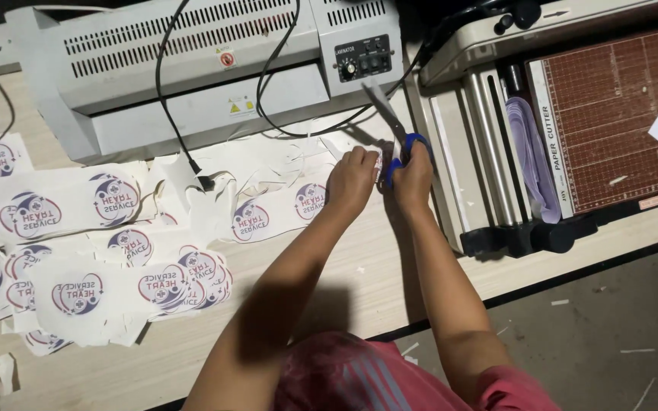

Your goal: The person uses blue-handled scissors to cut out circular stickers from a sheet of white paper. They hold the paper with their left hand and cut around the printed design with their right hand, placing the finished stickers on the table.

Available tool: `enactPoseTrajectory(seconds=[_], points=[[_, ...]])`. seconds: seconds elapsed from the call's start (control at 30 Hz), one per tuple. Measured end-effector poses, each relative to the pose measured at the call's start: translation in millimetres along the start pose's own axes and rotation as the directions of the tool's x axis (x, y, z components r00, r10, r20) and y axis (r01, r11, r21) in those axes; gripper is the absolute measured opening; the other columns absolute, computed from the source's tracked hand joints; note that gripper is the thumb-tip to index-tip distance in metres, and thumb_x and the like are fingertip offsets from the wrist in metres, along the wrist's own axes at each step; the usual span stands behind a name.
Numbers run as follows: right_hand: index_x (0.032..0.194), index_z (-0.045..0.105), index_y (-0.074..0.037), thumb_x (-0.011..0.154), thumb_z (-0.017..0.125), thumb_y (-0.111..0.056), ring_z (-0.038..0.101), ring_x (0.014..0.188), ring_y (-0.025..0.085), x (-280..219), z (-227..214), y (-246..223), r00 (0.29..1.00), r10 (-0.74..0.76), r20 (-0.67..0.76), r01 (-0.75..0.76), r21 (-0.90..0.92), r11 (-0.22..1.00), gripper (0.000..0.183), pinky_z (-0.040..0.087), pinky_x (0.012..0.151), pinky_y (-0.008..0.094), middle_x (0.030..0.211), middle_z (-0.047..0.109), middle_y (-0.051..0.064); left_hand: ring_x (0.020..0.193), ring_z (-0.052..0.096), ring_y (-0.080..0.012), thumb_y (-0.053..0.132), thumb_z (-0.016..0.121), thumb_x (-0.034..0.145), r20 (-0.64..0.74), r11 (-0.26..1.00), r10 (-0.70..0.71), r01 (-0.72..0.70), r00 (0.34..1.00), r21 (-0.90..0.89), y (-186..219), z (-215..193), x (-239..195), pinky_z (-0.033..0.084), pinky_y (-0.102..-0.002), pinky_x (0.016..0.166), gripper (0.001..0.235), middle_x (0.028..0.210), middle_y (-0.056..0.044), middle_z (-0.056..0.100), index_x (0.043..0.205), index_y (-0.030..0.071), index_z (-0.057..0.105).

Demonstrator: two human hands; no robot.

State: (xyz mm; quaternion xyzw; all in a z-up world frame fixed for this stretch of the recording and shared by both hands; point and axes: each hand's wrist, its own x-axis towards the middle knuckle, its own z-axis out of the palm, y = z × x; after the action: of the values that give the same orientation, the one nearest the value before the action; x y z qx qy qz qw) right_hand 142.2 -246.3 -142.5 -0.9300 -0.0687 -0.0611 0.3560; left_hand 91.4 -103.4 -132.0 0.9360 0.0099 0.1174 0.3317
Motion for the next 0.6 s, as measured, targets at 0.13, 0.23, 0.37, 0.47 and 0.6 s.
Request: enactPoseTrajectory(seconds=[0.13, 0.23, 0.37, 0.47, 0.6], points=[[0.106, 0.055, 0.001, 0.079, 0.065, 0.009, 0.057, 0.097, 0.043, -7.6, -2.7, -15.9, 0.995, -0.096, -0.012, 0.096, -0.011, 0.995, 0.029, 0.046, 0.082, 0.049, 0.102, 0.058, 0.022, 0.101, 0.061, -0.0308, 0.015, 0.076, 0.083, -0.023, 0.997, -0.006, 0.007, 1.0, 0.079, 2.0, -0.1, -1.8, 0.053, -0.044, 0.084, 0.025, 0.111, -0.011, 0.06, 0.106, 0.01, 0.068], [0.122, 0.057, 0.004, 0.078, 0.064, 0.009, 0.058, 0.099, 0.043, -12.2, -1.6, -20.3, 0.958, -0.265, -0.107, 0.264, -0.018, 0.964, 0.045, 0.047, 0.085, 0.05, 0.108, 0.06, 0.021, 0.106, 0.059, -0.0305, 0.017, 0.075, 0.083, -0.074, 0.992, 0.025, -0.015, 0.997, 0.122, -0.9, 5.2, -5.0, 0.051, -0.044, 0.086, 0.025, 0.119, -0.01, 0.06, 0.107, 0.01, 0.069], [0.114, 0.056, 0.003, 0.08, 0.064, 0.009, 0.057, 0.1, 0.045, -18.3, 20.8, 14.1, 0.981, -0.181, -0.076, 0.18, -0.028, 0.983, 0.036, 0.047, 0.088, 0.049, 0.106, 0.058, 0.024, 0.109, 0.059, -0.0298, 0.018, 0.074, 0.085, -0.07, 0.99, 0.046, -0.036, 0.996, 0.138, -5.4, -3.0, -12.4, 0.05, -0.045, 0.087, 0.028, 0.123, -0.009, 0.06, 0.112, 0.01, 0.07], [0.118, 0.056, 0.004, 0.083, 0.062, 0.01, 0.058, 0.101, 0.043, -15.7, 23.4, 21.8, 0.981, -0.172, -0.086, 0.174, 0.019, 0.985, 0.035, 0.048, 0.09, 0.047, 0.107, 0.059, 0.024, 0.113, 0.058, -0.0305, 0.019, 0.074, 0.086, -0.113, 0.992, 0.079, -0.067, 0.99, 0.105, -18.9, -21.3, -24.7, 0.05, -0.046, 0.089, 0.03, 0.125, -0.01, 0.061, 0.114, 0.008, 0.07], [0.112, 0.055, 0.002, 0.091, 0.06, 0.01, 0.062, 0.096, 0.033, -17.6, -0.3, -13.1, 0.994, -0.106, -0.04, 0.107, 0.033, 0.994, 0.023, 0.05, 0.086, 0.042, 0.104, 0.059, 0.02, 0.121, 0.058, -0.0295, 0.019, 0.073, 0.093, -0.143, 0.987, 0.107, -0.088, 0.984, 0.131, -64.9, -47.8, -64.7, 0.049, -0.046, 0.098, 0.029, 0.13, -0.01, 0.061, 0.118, 0.007, 0.068]])
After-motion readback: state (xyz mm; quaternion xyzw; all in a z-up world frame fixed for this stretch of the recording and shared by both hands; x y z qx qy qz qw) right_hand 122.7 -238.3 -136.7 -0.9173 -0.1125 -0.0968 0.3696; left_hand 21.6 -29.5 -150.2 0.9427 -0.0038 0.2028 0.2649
